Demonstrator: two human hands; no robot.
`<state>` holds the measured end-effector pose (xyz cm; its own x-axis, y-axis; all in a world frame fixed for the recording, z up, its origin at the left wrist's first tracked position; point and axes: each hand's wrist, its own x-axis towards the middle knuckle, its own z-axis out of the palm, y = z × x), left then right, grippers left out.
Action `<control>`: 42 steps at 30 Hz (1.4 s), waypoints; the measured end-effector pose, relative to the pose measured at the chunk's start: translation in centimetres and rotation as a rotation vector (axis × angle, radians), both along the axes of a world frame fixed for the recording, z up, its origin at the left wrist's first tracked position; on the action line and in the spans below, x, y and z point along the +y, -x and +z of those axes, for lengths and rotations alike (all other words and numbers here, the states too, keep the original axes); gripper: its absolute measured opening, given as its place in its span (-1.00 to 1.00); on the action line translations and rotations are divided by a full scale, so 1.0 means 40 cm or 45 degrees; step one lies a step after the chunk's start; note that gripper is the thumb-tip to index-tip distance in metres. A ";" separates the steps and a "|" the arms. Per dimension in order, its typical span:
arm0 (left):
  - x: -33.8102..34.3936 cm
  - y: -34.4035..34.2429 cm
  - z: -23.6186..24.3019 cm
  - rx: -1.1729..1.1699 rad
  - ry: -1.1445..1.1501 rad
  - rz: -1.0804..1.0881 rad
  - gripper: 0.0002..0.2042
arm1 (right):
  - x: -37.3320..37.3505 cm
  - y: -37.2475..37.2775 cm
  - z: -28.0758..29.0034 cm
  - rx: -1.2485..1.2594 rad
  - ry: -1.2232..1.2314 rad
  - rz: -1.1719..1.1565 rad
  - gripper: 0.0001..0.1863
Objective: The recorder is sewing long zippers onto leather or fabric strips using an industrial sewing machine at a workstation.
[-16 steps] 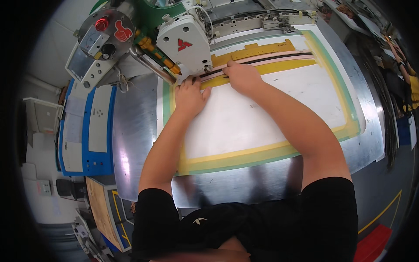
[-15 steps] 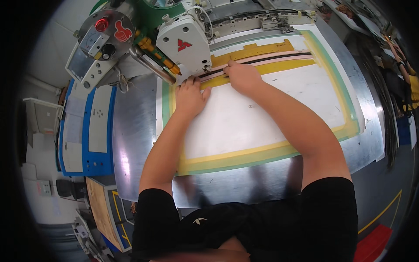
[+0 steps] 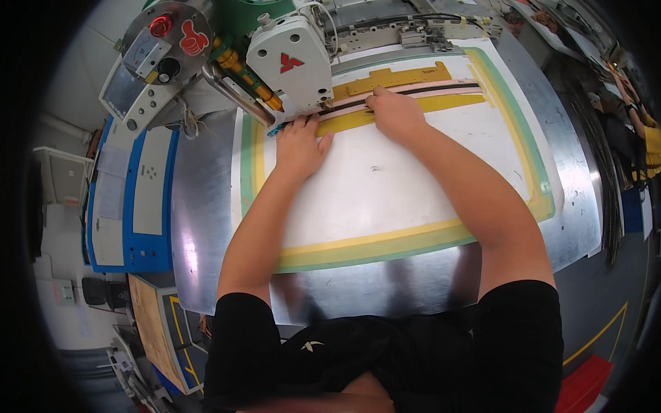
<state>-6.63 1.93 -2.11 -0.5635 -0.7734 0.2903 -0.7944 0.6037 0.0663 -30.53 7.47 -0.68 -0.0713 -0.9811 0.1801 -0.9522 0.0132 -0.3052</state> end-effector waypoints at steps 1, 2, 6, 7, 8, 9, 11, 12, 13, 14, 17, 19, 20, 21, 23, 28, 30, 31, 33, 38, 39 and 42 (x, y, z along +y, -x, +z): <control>0.006 0.003 0.006 0.004 0.026 0.006 -0.44 | -0.001 -0.003 0.001 -0.005 0.007 0.016 -0.69; 0.010 0.006 0.013 0.008 0.051 0.012 -0.45 | -0.003 -0.004 -0.001 -0.006 0.004 0.015 -0.69; 0.011 0.009 0.023 -0.016 0.021 0.045 -0.44 | -0.011 -0.016 -0.010 0.000 0.047 0.061 -0.70; 0.002 0.011 0.025 -0.039 -0.054 0.034 -0.43 | -0.012 -0.021 -0.008 0.010 0.045 0.069 -0.71; -0.005 0.013 0.026 -0.062 -0.128 0.022 -0.41 | -0.013 -0.026 -0.007 0.008 0.044 0.069 -0.71; -0.009 0.015 0.020 -0.064 -0.130 0.023 -0.41 | -0.013 -0.031 -0.006 -0.001 0.053 0.073 -0.71; -0.011 0.020 0.006 0.031 -0.143 -0.014 -0.42 | -0.015 -0.040 -0.004 -0.012 0.062 0.078 -0.72; -0.005 0.027 0.006 0.029 -0.147 -0.020 -0.42 | -0.015 -0.040 -0.005 -0.020 0.070 0.097 -0.72; 0.003 0.033 0.005 0.054 -0.102 -0.025 -0.43 | -0.014 -0.041 -0.005 -0.029 0.078 0.116 -0.72; 0.010 0.038 0.005 0.079 -0.058 -0.031 -0.44 | -0.012 -0.042 -0.006 -0.030 0.076 0.110 -0.72; 0.033 0.058 0.027 0.058 -0.049 0.028 -0.43 | -0.006 -0.041 0.002 -0.040 0.059 0.115 -0.71; 0.020 0.055 0.027 0.038 -0.104 0.014 -0.42 | -0.006 -0.047 0.003 -0.055 0.082 0.142 -0.71; 0.014 0.054 0.027 0.021 -0.161 0.006 -0.41 | -0.006 -0.048 0.003 -0.059 0.084 0.137 -0.71; 0.011 0.056 0.026 0.017 -0.162 0.004 -0.41 | -0.008 -0.046 0.003 -0.050 0.084 0.135 -0.72; 0.007 0.059 0.024 0.040 -0.179 -0.009 -0.41 | -0.012 -0.042 0.004 -0.044 0.083 0.133 -0.72; 0.033 0.062 0.040 -0.002 -0.080 0.034 -0.44 | -0.016 -0.028 -0.012 0.017 0.107 0.124 -0.73; 0.029 0.052 0.039 -0.037 -0.099 0.073 -0.43 | -0.017 -0.028 -0.008 0.022 0.099 0.113 -0.73; 0.020 0.046 0.032 -0.017 -0.125 0.044 -0.42 | -0.018 -0.030 -0.005 0.026 0.098 0.100 -0.73; 0.010 0.042 0.019 0.008 -0.156 0.021 -0.41 | -0.017 -0.031 -0.003 0.025 0.094 0.099 -0.73; 0.034 0.057 0.026 -0.006 -0.057 0.016 -0.40 | -0.014 -0.024 0.001 0.037 0.036 0.075 -0.73; 0.040 0.061 0.039 0.000 -0.063 0.020 -0.40 | -0.013 -0.025 0.002 0.034 0.038 0.066 -0.73; 0.042 0.066 0.049 -0.092 -0.165 0.108 -0.40 | -0.012 -0.023 0.003 0.044 0.047 0.059 -0.73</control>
<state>-9.27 3.61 -0.13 -0.5104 -0.8474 0.1461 -0.8476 0.5244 0.0805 -29.59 6.99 -0.57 -0.0187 -0.9758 0.2177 -0.9616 -0.0421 -0.2713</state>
